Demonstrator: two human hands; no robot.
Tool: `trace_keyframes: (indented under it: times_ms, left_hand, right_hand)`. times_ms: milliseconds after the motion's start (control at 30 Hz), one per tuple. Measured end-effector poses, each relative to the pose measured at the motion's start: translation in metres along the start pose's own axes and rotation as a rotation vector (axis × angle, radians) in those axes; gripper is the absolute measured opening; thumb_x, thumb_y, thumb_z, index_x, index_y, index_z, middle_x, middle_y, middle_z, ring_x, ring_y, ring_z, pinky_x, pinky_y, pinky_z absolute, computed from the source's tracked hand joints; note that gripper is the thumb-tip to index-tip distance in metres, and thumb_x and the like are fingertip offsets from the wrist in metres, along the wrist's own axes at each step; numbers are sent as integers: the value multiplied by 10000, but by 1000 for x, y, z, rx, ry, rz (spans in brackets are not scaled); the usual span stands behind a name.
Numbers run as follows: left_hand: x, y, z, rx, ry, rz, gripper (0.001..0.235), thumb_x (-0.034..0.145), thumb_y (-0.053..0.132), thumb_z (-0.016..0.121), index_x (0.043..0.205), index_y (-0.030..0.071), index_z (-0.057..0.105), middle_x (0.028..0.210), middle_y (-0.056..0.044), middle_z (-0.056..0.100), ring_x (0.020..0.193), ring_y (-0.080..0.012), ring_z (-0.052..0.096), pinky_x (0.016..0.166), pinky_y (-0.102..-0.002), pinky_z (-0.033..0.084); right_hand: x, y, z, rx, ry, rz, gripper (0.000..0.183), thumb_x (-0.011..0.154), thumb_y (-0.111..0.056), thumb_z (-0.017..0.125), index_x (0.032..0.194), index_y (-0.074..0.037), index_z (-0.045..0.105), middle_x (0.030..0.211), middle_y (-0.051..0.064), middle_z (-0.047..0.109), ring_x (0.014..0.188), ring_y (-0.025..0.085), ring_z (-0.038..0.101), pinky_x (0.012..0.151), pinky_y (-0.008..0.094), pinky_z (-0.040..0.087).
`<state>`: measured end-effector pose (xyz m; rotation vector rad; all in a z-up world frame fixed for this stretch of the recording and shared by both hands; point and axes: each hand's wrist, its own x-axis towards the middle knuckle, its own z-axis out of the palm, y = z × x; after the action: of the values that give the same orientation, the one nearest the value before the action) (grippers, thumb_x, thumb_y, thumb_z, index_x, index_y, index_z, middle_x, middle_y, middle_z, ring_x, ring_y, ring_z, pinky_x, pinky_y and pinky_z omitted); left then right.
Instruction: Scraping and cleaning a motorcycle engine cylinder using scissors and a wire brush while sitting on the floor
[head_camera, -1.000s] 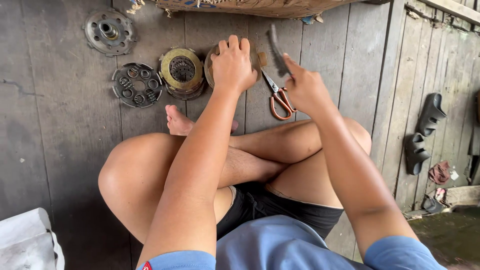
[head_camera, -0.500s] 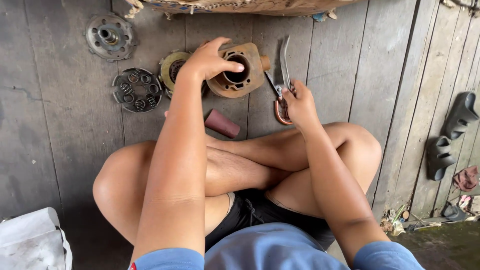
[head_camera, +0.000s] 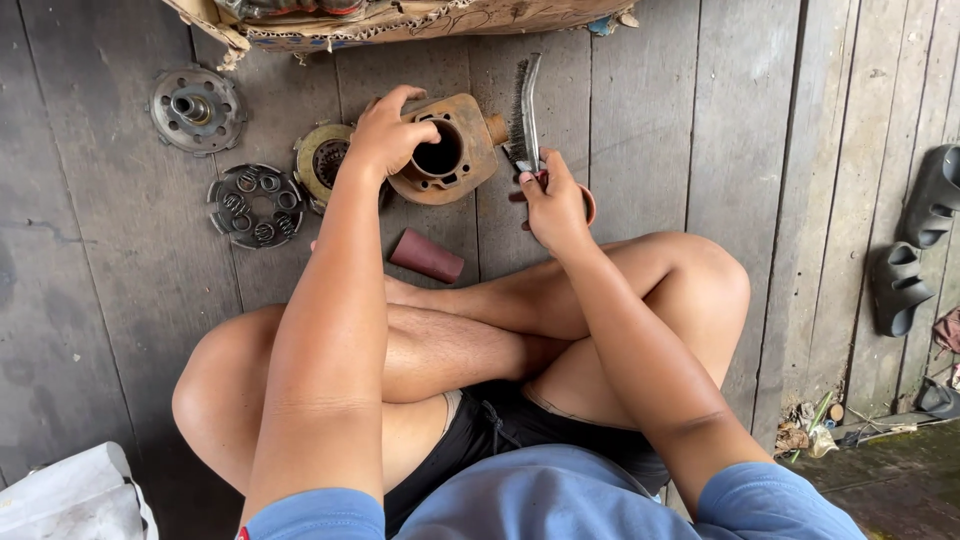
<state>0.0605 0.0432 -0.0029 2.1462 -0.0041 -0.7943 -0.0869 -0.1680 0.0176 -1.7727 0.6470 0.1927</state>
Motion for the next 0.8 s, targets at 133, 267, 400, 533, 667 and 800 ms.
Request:
trace_keyframes:
  times_ms: [133,267,400,533,667,800]
  left_hand:
    - [-6,8,6,69,24,19,779,691,375,690,1452,251,579,1420,-224,493,1303,-501,475,1074,-629,326]
    - [-31,33,6,166,-5,19,852,682,369,689,1509,269,509,1532,-291,359,1397,-551,345,1137,-711,234]
    - [-53,36,11,144,-46,-17,782,766,453,774,1494,273,554,1461,-217,436,1421,-503,387,1158,-615,327]
    - [-64,28,20,92,-16,7,723,765,253,704,1478,234,586,1382,-217,428,1357,-527,443,1130,-586,394]
    - [-61,25,21,91,42,7,694,752,230,693,1444,244,631,1314,-189,477,1271,-484,550,1090,-551,474]
    - [-62,20,20,36,136,110,686,720,195,712,1404,236,676,1256,-197,469,1142,-499,613,958,-535,555]
  right_hand:
    - [6,13,7,201,-34,109,395,1055,-147,522,1438,-114,433,1090,80,598,953,182,696,504,300,536]
    - [1,8,10,502,-106,269,274,1088,-158,444,1357,-140,393,1134,113,621,1030,233,733,613,358,577]
    - [16,56,6,615,-45,287,404,1075,-200,498,1452,-198,352,1005,188,666,931,351,763,544,451,673]
    - [9,66,6,651,-17,244,349,1065,-166,514,1401,-161,422,1040,171,714,879,299,766,578,431,668]
    - [4,60,8,703,-35,189,352,1066,-152,516,1410,-169,440,1031,158,719,870,276,762,581,404,667]
    - [17,65,21,725,-82,139,371,1065,-142,512,1415,-225,423,1075,156,696,928,289,747,616,429,683]
